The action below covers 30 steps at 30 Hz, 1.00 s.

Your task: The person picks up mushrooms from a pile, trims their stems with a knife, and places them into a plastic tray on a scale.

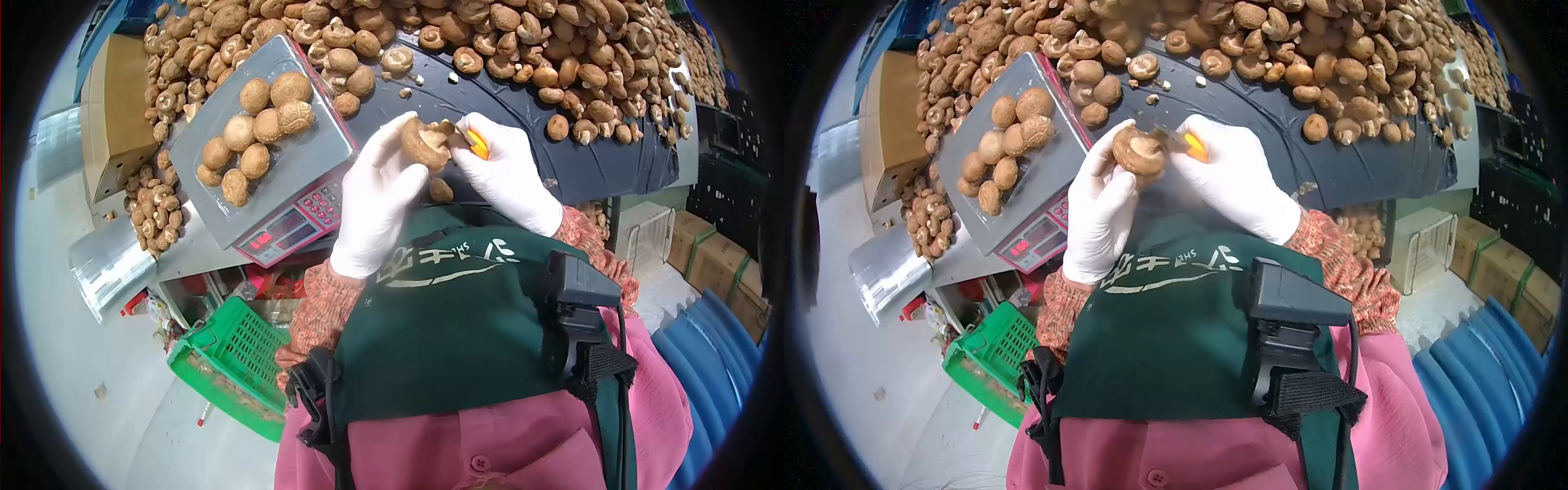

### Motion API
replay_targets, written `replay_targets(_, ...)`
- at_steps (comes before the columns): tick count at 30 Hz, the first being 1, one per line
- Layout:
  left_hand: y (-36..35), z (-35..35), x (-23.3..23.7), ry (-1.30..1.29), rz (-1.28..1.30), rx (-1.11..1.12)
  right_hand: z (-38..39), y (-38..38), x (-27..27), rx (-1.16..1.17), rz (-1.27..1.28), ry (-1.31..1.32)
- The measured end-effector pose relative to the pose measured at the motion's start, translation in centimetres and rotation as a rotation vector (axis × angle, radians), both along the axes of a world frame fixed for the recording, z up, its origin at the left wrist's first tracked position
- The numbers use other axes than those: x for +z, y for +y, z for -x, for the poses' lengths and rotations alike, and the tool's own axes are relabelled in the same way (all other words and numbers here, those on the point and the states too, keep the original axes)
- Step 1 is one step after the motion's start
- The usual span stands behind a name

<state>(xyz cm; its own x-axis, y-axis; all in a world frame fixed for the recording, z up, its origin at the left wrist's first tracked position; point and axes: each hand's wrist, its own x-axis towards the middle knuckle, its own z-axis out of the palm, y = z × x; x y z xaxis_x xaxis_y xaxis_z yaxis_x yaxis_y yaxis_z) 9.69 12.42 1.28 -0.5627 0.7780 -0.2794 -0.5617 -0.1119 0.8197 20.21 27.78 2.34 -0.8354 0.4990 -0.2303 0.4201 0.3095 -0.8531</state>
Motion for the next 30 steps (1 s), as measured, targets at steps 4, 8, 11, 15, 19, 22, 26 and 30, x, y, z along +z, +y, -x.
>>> replay_targets(4,-0.3,0.1,-0.1,-0.053,0.005,-0.008,-0.2,-0.6,-0.5,-0.004,-0.134,0.120)
replay_targets(8,-1.0,0.8,-0.8,-0.044,-0.032,-0.028,-0.1,-1.0,-0.6,0.041,-0.354,0.188)
replay_targets(11,-0.7,0.2,-0.7,-0.289,-0.110,0.029,0.1,-1.0,-0.9,0.119,-0.401,0.127)
replay_targets(15,-1.2,-0.1,-0.4,-0.303,-0.155,0.066,-0.5,0.1,-4.0,0.057,-0.413,-0.092)
replay_targets(19,-1.6,0.7,-0.4,-0.301,-0.212,0.098,-3.3,1.0,-6.8,-0.011,-0.400,-0.082)
replay_targets(22,-1.6,1.3,-0.1,-0.364,-0.250,0.138,-3.2,0.5,-6.8,0.007,-0.362,-0.104)
replay_targets(26,-2.9,4.3,1.1,-0.153,-0.297,0.280,-2.6,0.4,-6.3,0.087,-0.279,-0.156)
replay_targets(30,-6.2,7.0,1.5,-0.266,-0.430,0.402,-2.4,0.4,-7.0,0.105,-0.325,-0.131)
